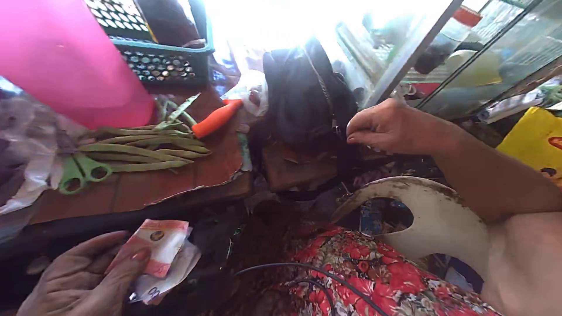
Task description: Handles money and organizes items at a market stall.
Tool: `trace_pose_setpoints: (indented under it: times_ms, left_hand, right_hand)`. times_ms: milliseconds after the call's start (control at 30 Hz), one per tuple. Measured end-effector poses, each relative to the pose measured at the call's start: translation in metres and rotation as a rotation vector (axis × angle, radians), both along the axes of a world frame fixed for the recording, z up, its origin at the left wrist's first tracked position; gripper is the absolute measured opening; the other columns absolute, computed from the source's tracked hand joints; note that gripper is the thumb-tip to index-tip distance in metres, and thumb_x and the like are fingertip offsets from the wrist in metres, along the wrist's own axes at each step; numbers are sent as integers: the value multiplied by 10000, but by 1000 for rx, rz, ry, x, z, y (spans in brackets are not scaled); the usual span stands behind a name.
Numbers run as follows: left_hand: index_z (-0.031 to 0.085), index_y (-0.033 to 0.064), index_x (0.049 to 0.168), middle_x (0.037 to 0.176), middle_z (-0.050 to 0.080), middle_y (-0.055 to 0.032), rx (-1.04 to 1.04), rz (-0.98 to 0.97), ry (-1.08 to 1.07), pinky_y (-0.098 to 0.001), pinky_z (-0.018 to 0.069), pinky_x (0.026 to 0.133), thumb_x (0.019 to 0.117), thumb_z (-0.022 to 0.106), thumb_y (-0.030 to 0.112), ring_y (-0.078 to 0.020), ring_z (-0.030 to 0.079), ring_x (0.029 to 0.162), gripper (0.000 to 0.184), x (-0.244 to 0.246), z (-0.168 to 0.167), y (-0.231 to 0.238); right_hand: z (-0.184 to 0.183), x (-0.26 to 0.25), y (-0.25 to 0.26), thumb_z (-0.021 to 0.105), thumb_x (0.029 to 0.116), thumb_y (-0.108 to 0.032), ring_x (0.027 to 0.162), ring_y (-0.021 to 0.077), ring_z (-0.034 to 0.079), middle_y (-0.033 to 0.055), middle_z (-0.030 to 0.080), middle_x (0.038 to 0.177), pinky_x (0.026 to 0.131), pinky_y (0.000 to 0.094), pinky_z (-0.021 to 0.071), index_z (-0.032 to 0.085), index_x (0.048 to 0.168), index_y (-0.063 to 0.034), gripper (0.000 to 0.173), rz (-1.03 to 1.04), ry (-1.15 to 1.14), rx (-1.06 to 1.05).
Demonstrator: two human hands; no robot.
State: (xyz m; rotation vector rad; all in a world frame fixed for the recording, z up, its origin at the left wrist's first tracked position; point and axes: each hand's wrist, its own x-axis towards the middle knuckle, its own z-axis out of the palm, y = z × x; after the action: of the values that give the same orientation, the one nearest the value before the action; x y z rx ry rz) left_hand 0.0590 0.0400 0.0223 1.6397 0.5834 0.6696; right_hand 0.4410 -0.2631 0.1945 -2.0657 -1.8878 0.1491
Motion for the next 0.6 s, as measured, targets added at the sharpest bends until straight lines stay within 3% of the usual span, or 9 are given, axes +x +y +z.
trace_pose_setpoints:
  times_ms: [33,100,167,233,333,433,533,600]
  left_hand:
    - [577,47,1235,1013,720,59,37,-37,-27,-296,610,828,914,661,13,-74,705,903,333,17,12,-12]
    - [627,127,1181,1011,732,92,100,-115,-93,-248,612,800,928,678,72,-46,709,889,264,62,43,-47]
    - [669,232,1174,1008,729,121,157,-198,-201,-206,605,763,931,722,165,-21,702,866,258,115,70,-85]
    - [672,262,1147,996,718,146,219,-281,-276,-171,598,716,928,726,159,6,691,829,248,167,95,-125]
    - [630,174,1122,992,694,145,320,-398,-317,-149,589,699,931,693,38,29,673,810,243,228,121,-177]
    - [608,40,1109,955,690,64,350,-518,-391,-155,587,693,922,676,-42,7,670,783,215,274,130,-215]
    - [618,-17,1087,953,694,19,388,-583,-405,-160,582,736,905,681,-61,1,667,809,197,302,135,-242]
    - [635,-32,1071,938,697,-9,389,-634,-393,-167,585,718,902,688,-66,-13,670,792,180,319,133,-256]
  right_hand:
    - [2,7,-10,616,1003,-144,614,-7,562,-8,667,758,584,165,489,730,947,-54,155,-15,59,16]
    - [4,15,-28,635,1003,-133,625,-50,570,-40,669,757,575,114,487,734,969,-51,133,-20,252,46]
    - [5,21,-38,648,989,-85,637,-41,595,-42,678,759,582,114,511,728,986,-19,104,20,483,94]
    - [4,25,-47,669,965,-46,645,-18,620,-29,693,767,595,137,541,721,1032,19,107,66,656,146]
    - [2,29,-65,709,937,-64,628,-31,586,-32,670,764,573,121,508,710,1108,40,201,85,722,180]
    - [0,37,-94,703,951,-84,748,-42,651,-29,719,862,672,114,552,728,1043,-8,121,24,616,243]
    - [-13,54,-126,665,972,-68,786,-38,665,-21,731,909,705,123,567,719,1068,0,130,-45,573,363]
    - [-24,59,-147,668,967,-66,737,-22,663,-11,724,876,659,127,568,726,1079,0,142,-115,579,442]
